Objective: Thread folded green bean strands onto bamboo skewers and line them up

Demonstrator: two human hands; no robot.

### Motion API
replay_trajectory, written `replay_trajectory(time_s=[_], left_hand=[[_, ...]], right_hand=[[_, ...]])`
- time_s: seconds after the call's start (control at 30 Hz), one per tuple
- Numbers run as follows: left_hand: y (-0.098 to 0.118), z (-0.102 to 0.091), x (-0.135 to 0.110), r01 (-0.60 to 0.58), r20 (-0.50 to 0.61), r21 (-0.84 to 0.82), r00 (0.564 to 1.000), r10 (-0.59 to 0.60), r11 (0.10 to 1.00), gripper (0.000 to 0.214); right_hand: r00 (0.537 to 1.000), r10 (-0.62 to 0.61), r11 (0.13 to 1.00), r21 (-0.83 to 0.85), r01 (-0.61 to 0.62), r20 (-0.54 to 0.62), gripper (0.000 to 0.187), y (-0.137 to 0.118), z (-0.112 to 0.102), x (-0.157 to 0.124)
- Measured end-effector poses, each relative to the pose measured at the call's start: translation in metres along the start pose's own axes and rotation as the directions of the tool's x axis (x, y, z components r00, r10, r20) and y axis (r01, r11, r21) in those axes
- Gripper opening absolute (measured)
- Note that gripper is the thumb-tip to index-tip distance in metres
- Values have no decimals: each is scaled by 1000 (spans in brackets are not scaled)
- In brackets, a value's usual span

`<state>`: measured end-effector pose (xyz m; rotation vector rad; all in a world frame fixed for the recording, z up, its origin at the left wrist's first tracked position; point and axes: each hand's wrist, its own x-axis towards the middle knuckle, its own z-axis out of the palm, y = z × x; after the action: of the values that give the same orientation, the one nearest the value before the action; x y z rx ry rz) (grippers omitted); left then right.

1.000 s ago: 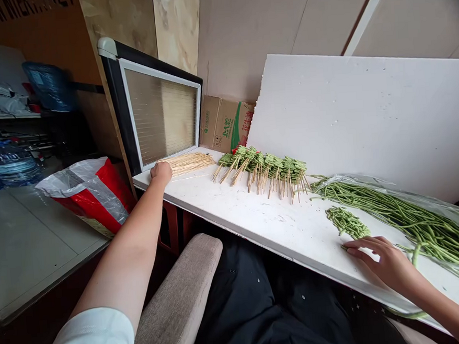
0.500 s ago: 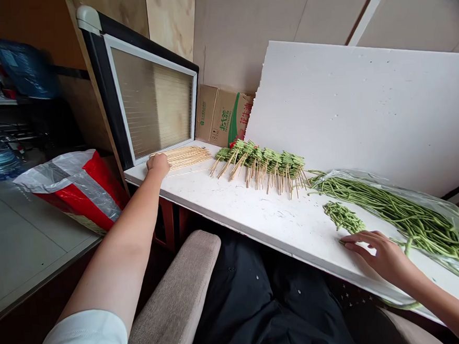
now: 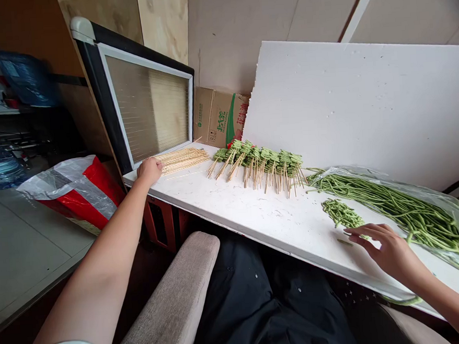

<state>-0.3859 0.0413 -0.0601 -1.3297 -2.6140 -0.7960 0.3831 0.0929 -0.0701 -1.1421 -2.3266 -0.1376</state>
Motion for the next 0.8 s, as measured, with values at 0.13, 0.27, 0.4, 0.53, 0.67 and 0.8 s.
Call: replay_trajectory(time_s=[0.13,0.27,0.4,0.53,0.67,0.8], left_hand=[[5,-14,-28,-33,37,-256,998,44,966,35],[-9,-48,-76,-4,101,-368,994,44,930,50],[-37,-102,-117,-14,172,-277,983,64,961,60],[-41,-137,-131,41,220,-180,975,-1,983,54],[-23,-130,-126,52,279,-148,960,-9,988,49],[-18,-113,-112,42,213,-23,976,-36,999,45]], right_hand=[[999,29,999,20,-28,-36,36,-9,-12,2],[997,18,999,41,-15,-73,34,-15,-22,0],[993,26,998,62,-19,-116,31,-17,-30,-2],[991,51,995,86,-40,-126,33,-12,-34,-3],[982,111,985,147,-89,-150,37,-10,-35,-5],[964,225,919,360,-161,-142,37,-15,-37,-9]])
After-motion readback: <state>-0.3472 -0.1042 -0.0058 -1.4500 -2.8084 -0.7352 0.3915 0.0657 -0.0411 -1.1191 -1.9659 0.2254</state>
